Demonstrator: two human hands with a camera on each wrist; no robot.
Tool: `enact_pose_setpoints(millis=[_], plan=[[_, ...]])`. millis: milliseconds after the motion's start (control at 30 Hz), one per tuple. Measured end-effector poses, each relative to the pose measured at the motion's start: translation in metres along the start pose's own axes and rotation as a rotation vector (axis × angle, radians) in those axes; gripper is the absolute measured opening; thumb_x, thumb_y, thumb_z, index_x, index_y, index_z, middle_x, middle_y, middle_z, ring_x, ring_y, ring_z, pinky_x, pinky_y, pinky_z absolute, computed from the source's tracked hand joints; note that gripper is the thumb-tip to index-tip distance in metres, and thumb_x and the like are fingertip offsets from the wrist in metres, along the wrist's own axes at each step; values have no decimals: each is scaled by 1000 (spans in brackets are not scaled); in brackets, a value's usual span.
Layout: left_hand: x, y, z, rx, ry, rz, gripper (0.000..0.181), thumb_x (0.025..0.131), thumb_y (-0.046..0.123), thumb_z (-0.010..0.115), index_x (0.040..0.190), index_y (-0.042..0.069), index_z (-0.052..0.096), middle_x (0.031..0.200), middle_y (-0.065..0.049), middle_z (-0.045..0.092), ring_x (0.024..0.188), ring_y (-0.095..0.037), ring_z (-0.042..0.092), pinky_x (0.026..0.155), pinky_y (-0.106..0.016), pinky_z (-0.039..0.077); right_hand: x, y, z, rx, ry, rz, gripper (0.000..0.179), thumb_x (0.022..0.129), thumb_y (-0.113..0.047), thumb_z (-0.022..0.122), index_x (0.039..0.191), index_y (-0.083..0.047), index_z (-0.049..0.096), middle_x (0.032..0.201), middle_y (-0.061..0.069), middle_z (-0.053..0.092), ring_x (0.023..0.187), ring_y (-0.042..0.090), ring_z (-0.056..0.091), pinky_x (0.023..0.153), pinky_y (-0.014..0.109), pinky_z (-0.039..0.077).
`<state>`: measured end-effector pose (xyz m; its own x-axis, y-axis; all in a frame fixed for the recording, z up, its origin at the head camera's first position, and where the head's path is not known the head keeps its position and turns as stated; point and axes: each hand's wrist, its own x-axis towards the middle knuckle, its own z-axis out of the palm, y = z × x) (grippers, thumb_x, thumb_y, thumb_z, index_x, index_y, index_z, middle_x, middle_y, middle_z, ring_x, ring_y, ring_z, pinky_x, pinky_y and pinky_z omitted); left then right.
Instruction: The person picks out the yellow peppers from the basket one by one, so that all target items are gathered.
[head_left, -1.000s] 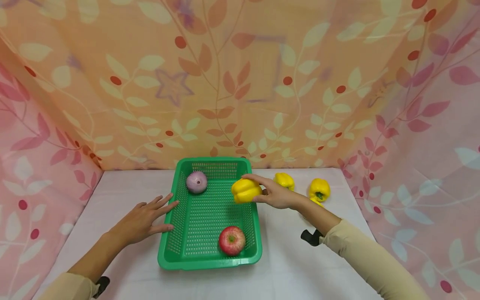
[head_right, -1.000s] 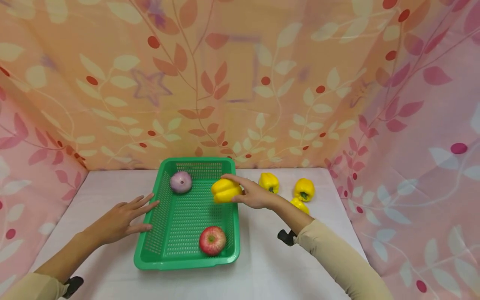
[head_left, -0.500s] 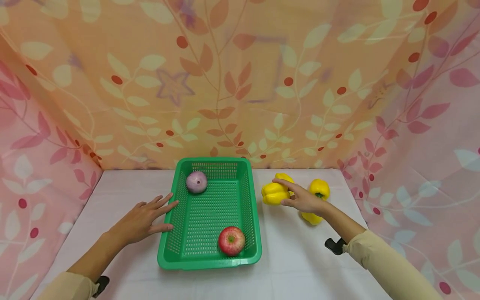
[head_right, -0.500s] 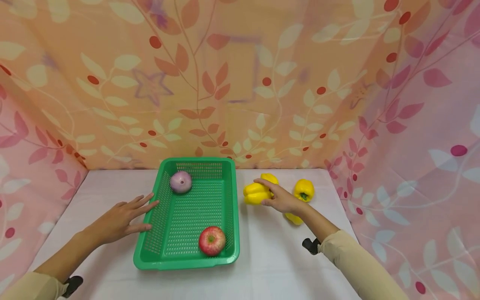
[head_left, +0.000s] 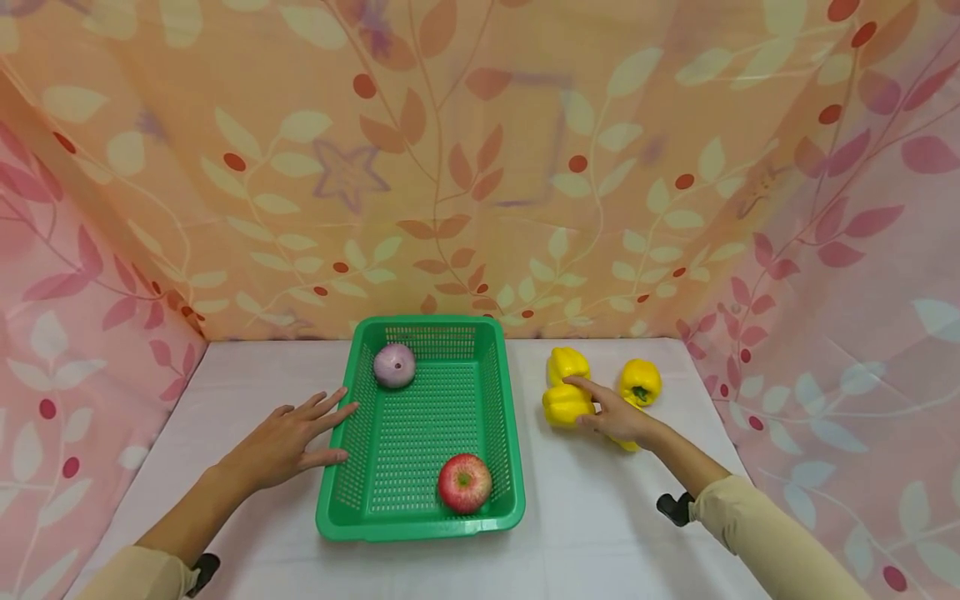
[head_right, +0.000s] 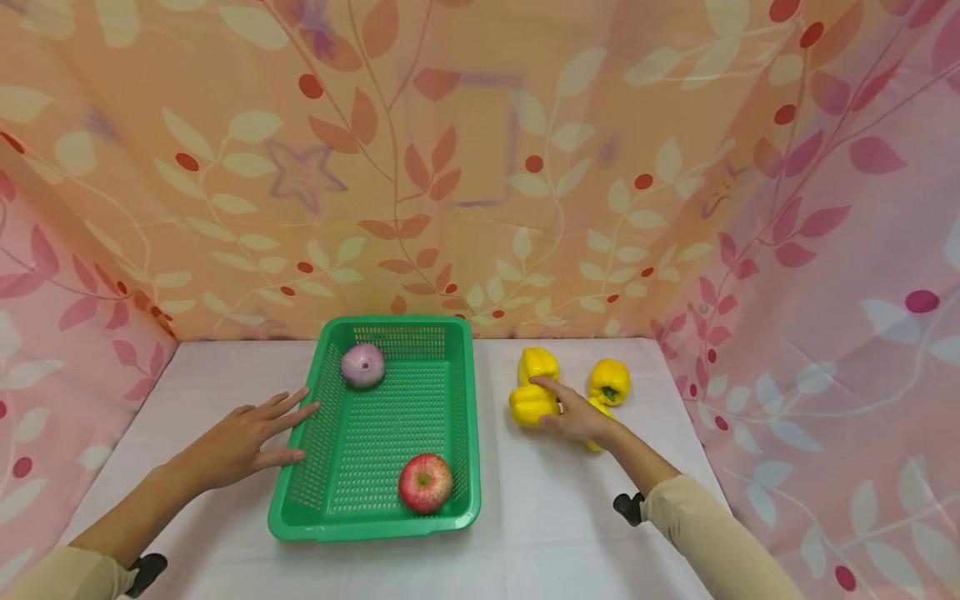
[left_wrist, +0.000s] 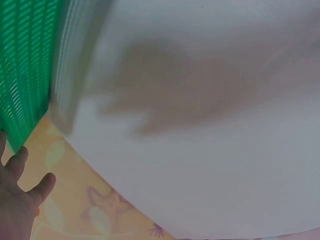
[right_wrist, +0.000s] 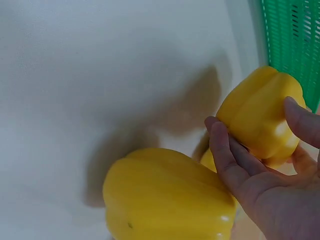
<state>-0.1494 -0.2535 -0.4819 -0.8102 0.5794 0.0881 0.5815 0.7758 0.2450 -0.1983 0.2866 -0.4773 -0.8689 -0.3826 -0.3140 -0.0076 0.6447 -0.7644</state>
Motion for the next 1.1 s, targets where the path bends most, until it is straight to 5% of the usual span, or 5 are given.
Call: enact_pose_setpoints(millis=[333,633,867,1100], plan=[[-1,0,-1,-2,-4,-4,75,91,59,61,151,16,45,158,-13,36,138,-44,41,96,-65,42,2,10,17,-37,6,-10,67,96,-5,63,155,-11,33,153,25,35,131,42,37,110,66,27],[0,-1,-1,-3,-14,-6,76,91,59,61,151,15,45,158,-14,36,138,-45,41,97,-66,42,4,11,20,-58,26,46,72,97,-15,64,158,-13,26,157,25,31,138,45,34,113,68,21],[1,-1,-2,25,-21,-15,77,90,61,62,150,16,46,158,-12,37,139,-45,39,98,-65,42,-3,-2,12,-2,-17,124,75,99,-27,62,159,-11,20,151,33,34,136,50,36,106,64,36],[1,-2,-9,65,27,14,71,89,53,69,145,12,54,150,-18,46,135,-46,44,99,-63,44,-18,-23,-22,-7,-41,108,67,101,-34,57,156,-8,28,148,32,37,122,45,55,98,58,48]])
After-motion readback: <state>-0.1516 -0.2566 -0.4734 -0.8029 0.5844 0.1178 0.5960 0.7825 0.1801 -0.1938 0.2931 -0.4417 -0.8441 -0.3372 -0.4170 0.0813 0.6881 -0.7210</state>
